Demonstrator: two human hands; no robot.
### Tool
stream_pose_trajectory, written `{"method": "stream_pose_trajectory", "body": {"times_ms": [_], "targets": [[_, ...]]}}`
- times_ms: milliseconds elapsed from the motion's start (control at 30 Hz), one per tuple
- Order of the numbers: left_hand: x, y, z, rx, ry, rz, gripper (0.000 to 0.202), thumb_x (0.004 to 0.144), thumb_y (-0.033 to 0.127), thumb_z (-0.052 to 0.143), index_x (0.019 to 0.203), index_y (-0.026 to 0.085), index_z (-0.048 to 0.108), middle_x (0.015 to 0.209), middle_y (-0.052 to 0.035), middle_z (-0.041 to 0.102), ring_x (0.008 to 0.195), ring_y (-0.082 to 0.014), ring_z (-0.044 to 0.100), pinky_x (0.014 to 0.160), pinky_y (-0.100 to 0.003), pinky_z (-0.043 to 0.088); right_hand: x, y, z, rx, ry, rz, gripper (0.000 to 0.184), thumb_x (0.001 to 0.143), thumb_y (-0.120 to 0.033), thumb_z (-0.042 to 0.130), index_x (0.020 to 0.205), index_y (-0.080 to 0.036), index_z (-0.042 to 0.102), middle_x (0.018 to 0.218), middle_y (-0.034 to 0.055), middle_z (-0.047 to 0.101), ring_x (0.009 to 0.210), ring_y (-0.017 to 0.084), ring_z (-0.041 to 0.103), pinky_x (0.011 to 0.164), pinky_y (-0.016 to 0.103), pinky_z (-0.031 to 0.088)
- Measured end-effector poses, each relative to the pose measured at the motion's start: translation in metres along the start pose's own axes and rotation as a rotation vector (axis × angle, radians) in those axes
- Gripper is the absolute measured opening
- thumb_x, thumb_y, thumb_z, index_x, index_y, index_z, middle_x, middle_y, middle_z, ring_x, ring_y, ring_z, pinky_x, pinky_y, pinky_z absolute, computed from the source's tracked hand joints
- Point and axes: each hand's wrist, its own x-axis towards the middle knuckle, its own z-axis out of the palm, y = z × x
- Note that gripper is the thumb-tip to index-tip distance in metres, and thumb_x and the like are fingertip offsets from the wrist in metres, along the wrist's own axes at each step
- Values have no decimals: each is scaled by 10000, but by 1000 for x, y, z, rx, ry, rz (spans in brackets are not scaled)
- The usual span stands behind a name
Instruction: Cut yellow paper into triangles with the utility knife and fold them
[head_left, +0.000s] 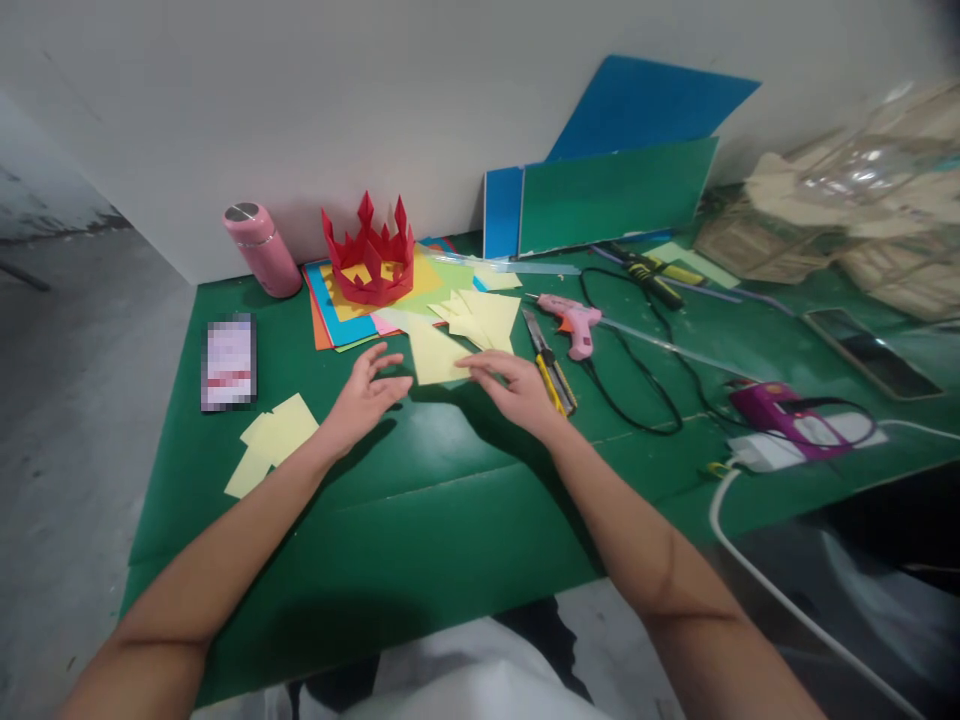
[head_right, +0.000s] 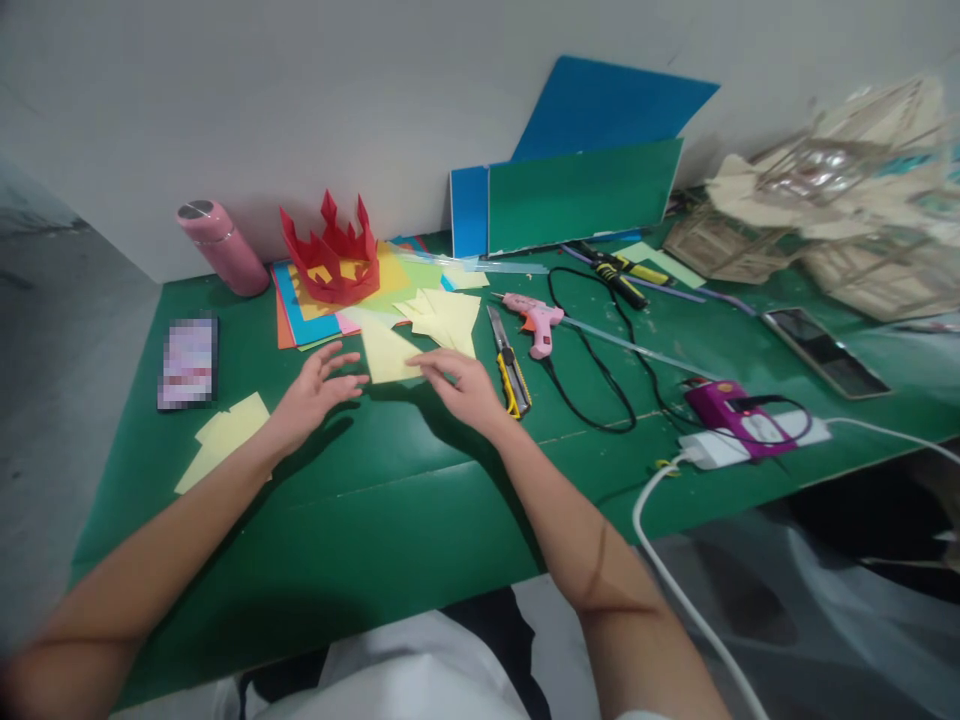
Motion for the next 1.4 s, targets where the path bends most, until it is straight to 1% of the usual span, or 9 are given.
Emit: {"method": "stream_pose_trajectory", "body": {"times_ms": [100,167,400,533,767,967,1200,1333,1400], "targets": [[4,3,1,-145,-9,-65,711,819,343,664,1418,220,300,1420,-172,469,1116,-245,603,883,-387,527,-2,-1,19,214,-230,81,231,910,-289,479,1047,-227,654,943,41,675,707,138,608,680,305,529],[5,1,2,-184,-3,-49,685,821,359,659,1402,209,328,1399,-157,507,1117,-240,596,885,-378,523,-3,-3,29,287,-284,104,241,916,-298,472,1086,-213,619,926,39,654,710,132,596,669,293,522],[5,-12,5,-191,29,7,646,771,505,673,1296,209,441,1288,-127,593,890,-192,637,664,-287,521,-3,-4,36,218,-240,138,344,758,-338,710,1044,-217,561,1045,42,623,708,120,572,626,264,488],[4,-16,8,-242,-47,29,756,698,606,709,1283,210,439,1292,-139,574,1019,-235,616,747,-311,526,-3,-2,34,269,-238,205,354,759,-386,711,1010,-222,522,780,-21,635,639,129,572,593,264,462],[3,-24,7,-240,-89,56,765,704,635,696,1294,219,443,1289,-146,563,973,-215,618,710,-285,506,-4,-2,29,433,-329,256,323,803,-384,666,1037,-229,505,835,-4,689,696,144,641,649,296,506],[1,-23,7,-305,-119,21,711,719,583,717,1273,221,458,1275,-130,577,1013,-226,626,817,-325,515,-4,0,28,509,-363,285,329,800,-385,672,1031,-223,503,824,-6,676,712,134,633,666,283,504],[1,-25,10,-247,-42,-16,707,704,527,748,1274,211,473,1212,-105,633,1004,-220,646,873,-354,517,-6,5,31,400,-213,231,261,878,-479,549,906,-220,533,773,-10,589,664,125,570,637,275,512],[0,-25,11,-206,54,-36,610,674,493,782,1150,178,567,1098,-94,688,898,-214,670,808,-362,547,-3,1,30,331,-92,150,310,861,-511,564,808,-206,552,910,41,617,813,157,587,714,301,510],[-1,-23,11,-202,99,-63,591,655,509,789,1092,162,594,1070,-99,704,905,-233,673,803,-378,555,-1,1,30,341,-53,192,327,838,-523,592,777,-205,549,808,21,597,715,136,560,638,271,489]]}}
